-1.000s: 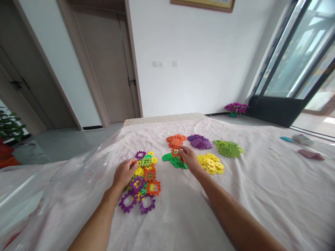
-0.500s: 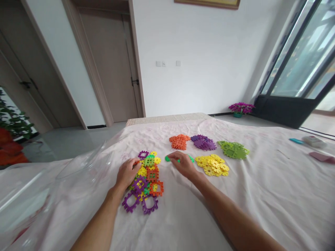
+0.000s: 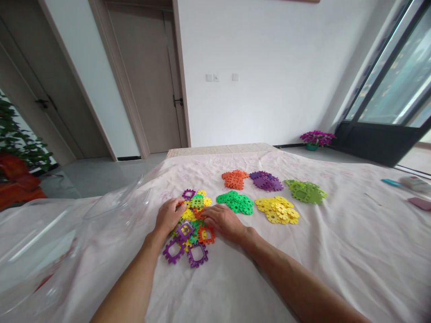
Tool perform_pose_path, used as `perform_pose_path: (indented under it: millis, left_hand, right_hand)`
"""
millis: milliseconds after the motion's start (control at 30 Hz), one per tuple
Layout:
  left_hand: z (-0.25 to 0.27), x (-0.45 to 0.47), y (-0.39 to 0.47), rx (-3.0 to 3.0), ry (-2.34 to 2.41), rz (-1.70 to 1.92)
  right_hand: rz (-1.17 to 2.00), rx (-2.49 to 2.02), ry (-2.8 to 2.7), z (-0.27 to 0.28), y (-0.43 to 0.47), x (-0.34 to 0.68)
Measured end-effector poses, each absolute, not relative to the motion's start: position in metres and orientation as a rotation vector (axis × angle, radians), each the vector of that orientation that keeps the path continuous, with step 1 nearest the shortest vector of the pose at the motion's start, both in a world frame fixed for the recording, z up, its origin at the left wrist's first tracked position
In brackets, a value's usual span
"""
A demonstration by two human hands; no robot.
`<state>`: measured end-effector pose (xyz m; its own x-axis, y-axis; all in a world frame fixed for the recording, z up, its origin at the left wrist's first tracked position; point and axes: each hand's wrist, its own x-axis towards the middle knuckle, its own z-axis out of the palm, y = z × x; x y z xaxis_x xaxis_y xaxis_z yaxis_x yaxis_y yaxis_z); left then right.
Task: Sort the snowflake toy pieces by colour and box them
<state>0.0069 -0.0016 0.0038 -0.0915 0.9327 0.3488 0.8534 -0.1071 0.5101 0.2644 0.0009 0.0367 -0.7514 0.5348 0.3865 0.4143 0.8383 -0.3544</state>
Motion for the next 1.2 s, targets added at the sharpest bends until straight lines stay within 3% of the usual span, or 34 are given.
perform_pose_path:
  millis: [133, 400, 500, 667, 800, 933, 1200]
  left_hand:
    - [0.004, 0.007, -0.002, 2.032, 2.010, 0.967]
    - [0.000, 0.005, 0.001, 2.049, 1.994, 0.978]
    - [0.001, 0.006, 0.000, 2.041, 1.998, 0.978]
    - [0.003, 0.006, -0.001, 2.028, 2.013, 0.968]
    - [0.002, 0.006, 0.000, 2.032, 2.009, 0.976]
    - [0.001, 0.005, 0.000, 2.044, 2.006, 0.974]
    - [0.004, 0.007, -0.002, 2.020, 2.018, 0.959]
  right_hand:
    - [0.412, -1.037, -2.352, 0.034, 0.009, 0.272]
    - [0.195, -1.294, -2.124, 0.050, 0.029, 0.293]
    - [0.444, -1.319, -1.952, 0.050, 0.042, 0.298]
    - [1.183, -1.112, -1.247, 0.040, 0.064, 0.300]
    - [1.191, -0.971, -1.077, 0.035, 0.069, 0.304]
    - [1.197, -1.047, -1.308, 0.038, 0.057, 0.302]
    - [1.150, -0.866, -2.339, 0.048, 0.018, 0.282]
